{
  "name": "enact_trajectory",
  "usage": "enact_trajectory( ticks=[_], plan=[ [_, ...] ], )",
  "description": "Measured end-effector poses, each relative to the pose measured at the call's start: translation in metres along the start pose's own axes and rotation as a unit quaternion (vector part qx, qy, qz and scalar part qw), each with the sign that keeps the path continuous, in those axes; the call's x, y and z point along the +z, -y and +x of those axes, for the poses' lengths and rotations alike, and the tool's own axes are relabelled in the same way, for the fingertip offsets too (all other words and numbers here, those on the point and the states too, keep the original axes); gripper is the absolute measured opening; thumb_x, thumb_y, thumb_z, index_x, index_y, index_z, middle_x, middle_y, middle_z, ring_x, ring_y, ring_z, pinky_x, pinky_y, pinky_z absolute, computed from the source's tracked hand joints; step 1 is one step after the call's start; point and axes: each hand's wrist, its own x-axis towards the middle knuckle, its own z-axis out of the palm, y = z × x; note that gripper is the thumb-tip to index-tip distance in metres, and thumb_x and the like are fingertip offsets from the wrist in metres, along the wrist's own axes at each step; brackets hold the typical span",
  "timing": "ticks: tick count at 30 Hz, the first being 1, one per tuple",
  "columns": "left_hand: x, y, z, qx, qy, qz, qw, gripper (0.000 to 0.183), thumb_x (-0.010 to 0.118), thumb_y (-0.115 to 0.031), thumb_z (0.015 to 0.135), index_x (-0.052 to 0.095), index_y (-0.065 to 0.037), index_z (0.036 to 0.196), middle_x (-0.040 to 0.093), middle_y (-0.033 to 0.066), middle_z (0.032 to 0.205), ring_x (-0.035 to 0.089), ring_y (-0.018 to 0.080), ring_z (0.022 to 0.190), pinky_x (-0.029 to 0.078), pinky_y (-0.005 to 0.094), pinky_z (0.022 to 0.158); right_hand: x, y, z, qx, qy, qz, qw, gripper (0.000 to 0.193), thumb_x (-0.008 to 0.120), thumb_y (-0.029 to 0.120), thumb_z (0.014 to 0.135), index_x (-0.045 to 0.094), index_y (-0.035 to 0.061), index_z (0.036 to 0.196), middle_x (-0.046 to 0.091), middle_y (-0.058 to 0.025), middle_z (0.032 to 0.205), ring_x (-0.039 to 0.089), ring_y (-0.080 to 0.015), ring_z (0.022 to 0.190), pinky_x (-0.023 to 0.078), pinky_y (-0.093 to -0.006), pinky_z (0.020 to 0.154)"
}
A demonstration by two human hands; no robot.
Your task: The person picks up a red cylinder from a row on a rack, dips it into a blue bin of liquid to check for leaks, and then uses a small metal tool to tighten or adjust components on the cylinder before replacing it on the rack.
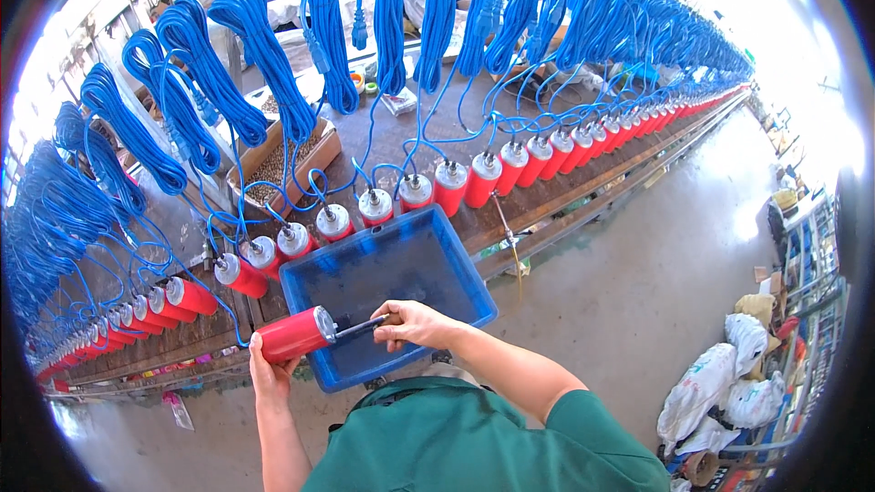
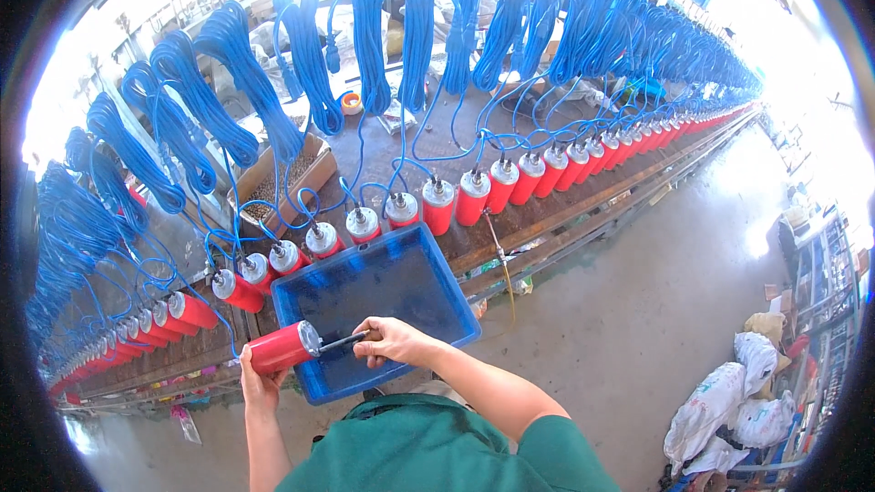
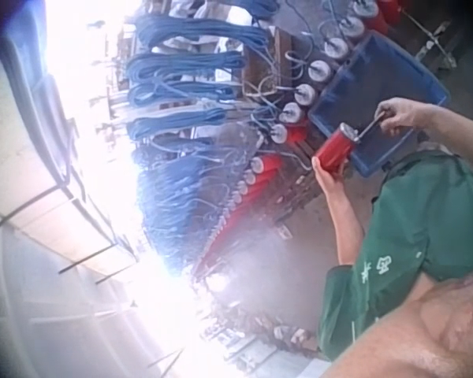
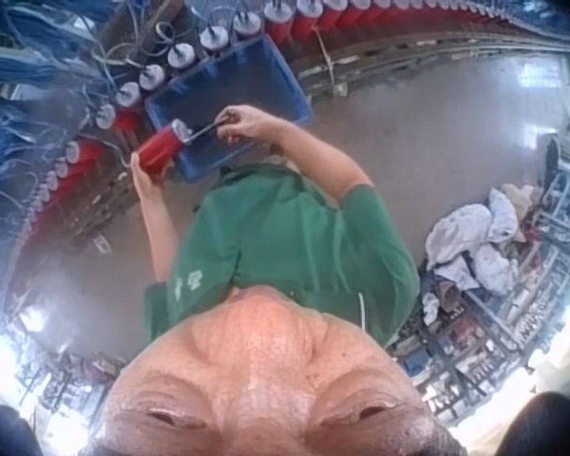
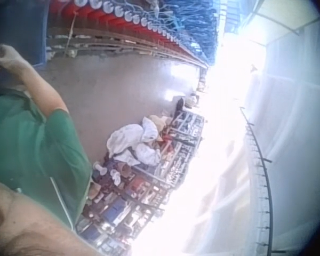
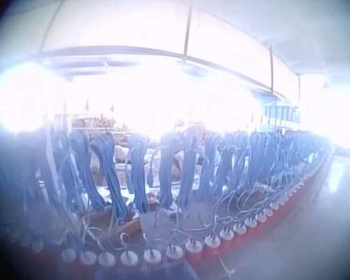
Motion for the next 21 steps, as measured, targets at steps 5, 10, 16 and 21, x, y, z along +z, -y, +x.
enact_trajectory(
  ticks=[5, 10, 16, 21],
  plan=[
    [0.002, 0.003, 0.004, -0.003, 0.011, -0.006, 1.000, 0.067, 0.067, -0.068, 0.092, 0.060, -0.014, 0.131, 0.072, 0.0099, 0.121, 0.073, 0.0275, 0.107, 0.063, 0.0426, 0.085, -0.003, 0.004, 0.022, 0.138, -0.071, -0.113, 0.981, 0.046, 0.060, 0.046, 0.108, 0.067, 0.0037, 0.093, 0.066, -0.0042, 0.074, 0.060, -0.0091, 0.063, 0.049, -0.0260, 0.060],
    [0.004, -0.005, -0.005, 0.028, 0.029, 0.009, 0.999, 0.065, 0.065, -0.063, 0.096, 0.060, -0.009, 0.131, 0.073, 0.0142, 0.121, 0.074, 0.0302, 0.108, 0.065, 0.0464, 0.085, -0.005, 0.010, 0.009, -0.109, -0.102, -0.347, 0.926, 0.044, 0.059, 0.042, 0.108, 0.066, 0.0007, 0.123, 0.074, -0.0183, 0.100, 0.071, -0.0378, 0.103, 0.054, -0.0439, 0.091],
    [0.009, -0.003, -0.004, 0.030, 0.023, 0.008, 0.999, 0.065, 0.065, -0.068, 0.093, 0.059, -0.015, 0.131, 0.072, 0.0099, 0.123, 0.073, 0.0286, 0.110, 0.064, 0.0441, 0.083, -0.008, -0.007, 0.018, -0.189, -0.048, -0.342, 0.919, 0.036, 0.061, 0.033, 0.108, 0.066, 0.0018, 0.126, 0.072, -0.0137, 0.091, 0.072, -0.0246, 0.085, 0.056, -0.0380, 0.077],
    [0.007, -0.001, -0.001, 0.026, 0.021, 0.001, 0.999, 0.065, 0.065, -0.066, 0.094, 0.059, -0.013, 0.131, 0.073, 0.0116, 0.123, 0.074, 0.0294, 0.109, 0.065, 0.0457, 0.084, -0.002, -0.008, 0.023, 0.086, -0.054, -0.005, 0.995, 0.043, 0.063, 0.039, 0.108, 0.059, 0.0019, 0.128, 0.067, -0.0057, 0.078, 0.060, -0.0123, 0.062, 0.050, -0.0304, 0.058]
  ],
)
